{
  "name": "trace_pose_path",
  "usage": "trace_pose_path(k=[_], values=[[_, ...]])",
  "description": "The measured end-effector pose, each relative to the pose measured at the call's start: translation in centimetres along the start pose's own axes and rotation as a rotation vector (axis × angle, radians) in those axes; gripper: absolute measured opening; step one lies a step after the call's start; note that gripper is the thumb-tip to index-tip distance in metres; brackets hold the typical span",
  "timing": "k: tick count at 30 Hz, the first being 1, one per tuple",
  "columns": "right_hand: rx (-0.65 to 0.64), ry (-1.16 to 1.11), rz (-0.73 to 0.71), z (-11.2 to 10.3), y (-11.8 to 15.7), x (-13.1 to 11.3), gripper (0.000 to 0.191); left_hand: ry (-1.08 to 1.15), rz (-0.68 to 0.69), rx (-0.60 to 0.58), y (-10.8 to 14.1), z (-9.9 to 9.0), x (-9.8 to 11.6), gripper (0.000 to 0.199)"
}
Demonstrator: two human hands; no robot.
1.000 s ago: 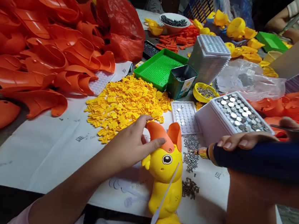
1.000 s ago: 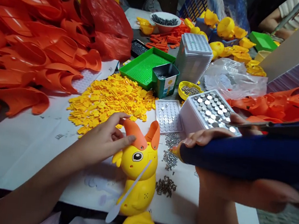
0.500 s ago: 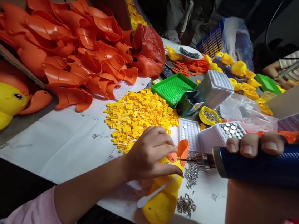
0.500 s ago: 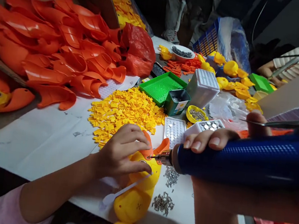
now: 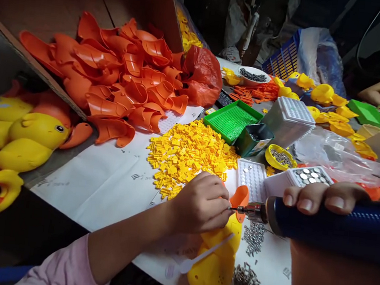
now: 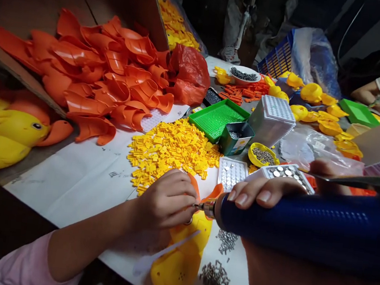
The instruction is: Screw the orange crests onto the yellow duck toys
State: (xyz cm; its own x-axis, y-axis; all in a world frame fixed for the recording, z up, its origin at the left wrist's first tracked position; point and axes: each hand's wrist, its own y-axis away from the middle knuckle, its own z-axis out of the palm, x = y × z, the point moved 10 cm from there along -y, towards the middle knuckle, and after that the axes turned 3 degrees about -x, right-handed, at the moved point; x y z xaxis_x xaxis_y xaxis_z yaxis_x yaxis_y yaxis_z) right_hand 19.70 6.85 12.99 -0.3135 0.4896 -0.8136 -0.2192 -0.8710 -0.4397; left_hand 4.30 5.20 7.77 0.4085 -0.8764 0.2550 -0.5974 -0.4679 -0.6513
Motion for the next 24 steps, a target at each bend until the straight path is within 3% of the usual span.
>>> trace_pose_path(k=[6,12,18,24], values=[[-0.022,0.004,0.016,-0.3,0.5,0.3,0.038,-0.004,0.018,-0.006,0.1,0.1,-0.1,0.011],[-0.156,0.040,0.025,0.4,0.5,0.8,0.027,-0.043,0.052,-0.026,0.1,0.5,0.0,0.015],[-0.104,-0.049,-0.035,0.3,0.4,0.3,0.034,-0.089,0.068,-0.054,-0.2,0.2,0.4,0.020],[-0.231,-0.054,-0.070,1.8,0.2,0.3,0.034,-0.108,0.079,-0.075,-0.4,0.2,0.6,0.025]])
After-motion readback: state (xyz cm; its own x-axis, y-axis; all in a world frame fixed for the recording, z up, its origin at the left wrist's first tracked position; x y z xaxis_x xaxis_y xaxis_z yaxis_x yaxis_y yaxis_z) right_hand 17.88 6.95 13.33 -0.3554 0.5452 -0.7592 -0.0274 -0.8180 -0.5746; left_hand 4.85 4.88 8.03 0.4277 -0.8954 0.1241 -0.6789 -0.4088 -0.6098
